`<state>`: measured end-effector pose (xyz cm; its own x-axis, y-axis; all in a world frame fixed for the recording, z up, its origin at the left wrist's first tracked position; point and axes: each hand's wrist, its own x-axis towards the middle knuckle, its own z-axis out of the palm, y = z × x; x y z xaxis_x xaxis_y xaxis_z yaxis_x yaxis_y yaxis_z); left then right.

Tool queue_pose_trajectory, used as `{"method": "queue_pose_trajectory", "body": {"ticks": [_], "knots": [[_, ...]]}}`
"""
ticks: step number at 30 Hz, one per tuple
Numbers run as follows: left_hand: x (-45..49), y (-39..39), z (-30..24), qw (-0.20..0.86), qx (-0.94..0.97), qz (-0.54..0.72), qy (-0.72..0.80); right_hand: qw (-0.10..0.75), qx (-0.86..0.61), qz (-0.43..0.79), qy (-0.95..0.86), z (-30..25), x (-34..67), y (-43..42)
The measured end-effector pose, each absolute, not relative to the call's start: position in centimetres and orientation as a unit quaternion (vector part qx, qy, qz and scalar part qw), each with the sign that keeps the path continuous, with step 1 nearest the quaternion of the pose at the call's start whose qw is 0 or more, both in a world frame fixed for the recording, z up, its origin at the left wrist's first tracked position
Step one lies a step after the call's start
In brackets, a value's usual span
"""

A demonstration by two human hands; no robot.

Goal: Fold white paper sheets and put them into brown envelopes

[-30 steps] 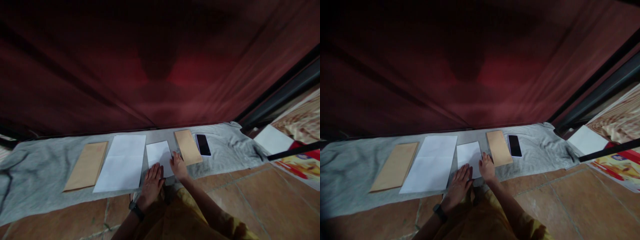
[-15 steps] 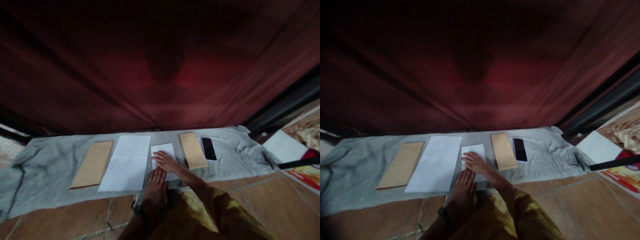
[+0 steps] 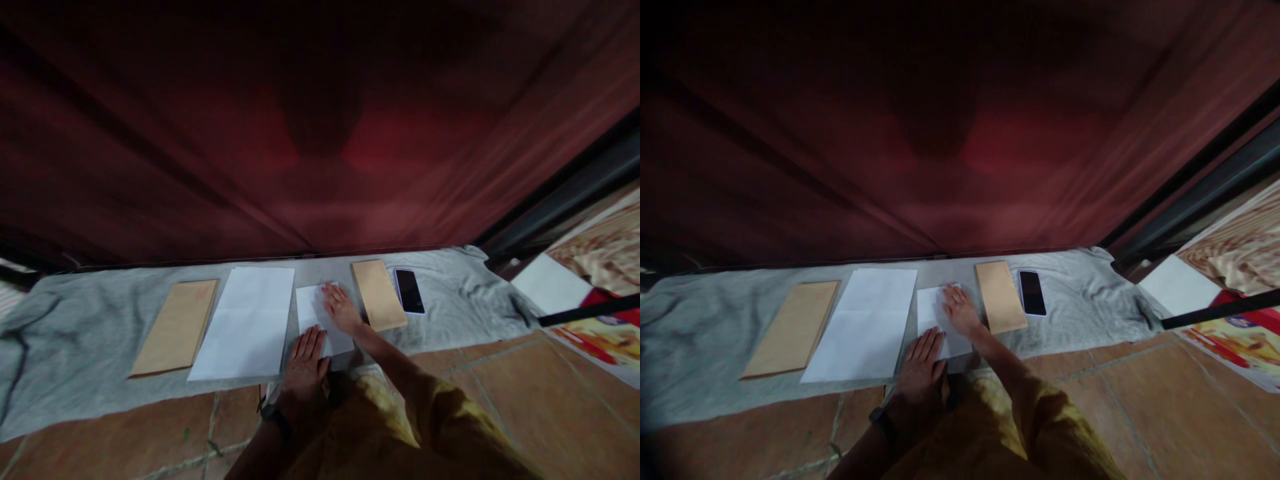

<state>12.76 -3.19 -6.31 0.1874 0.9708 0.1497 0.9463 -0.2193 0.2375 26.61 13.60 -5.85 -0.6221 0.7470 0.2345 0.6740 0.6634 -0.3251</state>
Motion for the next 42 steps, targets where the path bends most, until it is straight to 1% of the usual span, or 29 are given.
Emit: {"method": "queue_pose_trajectory", "body": {"ticks": [3, 7, 13, 17, 21, 23, 27, 30, 33, 38, 42], "knots": [[12.7, -3.0, -6.1, 0.047, 0.768, 0.117, 0.628, 0.167, -0.359, 0.114, -0.911, -6.7, 29.1, 9.0], [12.6, -2.5, -5.2, 0.062, 0.777, 0.071, 0.623, 0.148, -0.352, 0.116, -0.917, -6.8, 32.3, 4.6], [13.9, -2.2, -3.5, 0.051, 0.788, -0.013, 0.613, 0.139, -0.311, 0.125, -0.932, -5.7, 34.1, 3.7], [14.4, -2.2, -2.9, 0.066, 0.778, -0.038, 0.624, 0.147, -0.306, 0.133, -0.931, -5.6, 34.0, 3.7], [13.5, -2.1, -2.7, 0.093, 0.78, -0.017, 0.619, 0.163, -0.312, 0.169, -0.921, -6.1, 34.2, 4.1], [12.6, -2.0, -2.7, 0.114, 0.778, 0.003, 0.617, 0.185, -0.323, 0.194, -0.907, -6.5, 34.4, 4.7], [10.6, -2.1, -2.4, 0.156, 0.764, 0.081, 0.621, 0.257, -0.368, 0.224, -0.865, -7.2, 34.9, 5.5], [9.5, -2.3, -2.0, 0.183, 0.753, 0.147, 0.615, 0.285, -0.375, 0.249, -0.847, -7.4, 34.8, 5.5], [8.9, -2.0, -1.3, 0.243, 0.726, 0.198, 0.612, 0.295, -0.387, 0.265, -0.832, -7.2, 34.4, 5.3], [9.0, 1.1, 0.6, 0.448, 0.644, 0.263, 0.562, 0.294, -0.424, 0.281, -0.809, -6.8, 33.9, 5.2], [8.1, 4.9, 1.6, 0.563, 0.566, 0.245, 0.55, 0.29, -0.412, 0.29, -0.814, -6.5, 34.2, 5.2]]}}
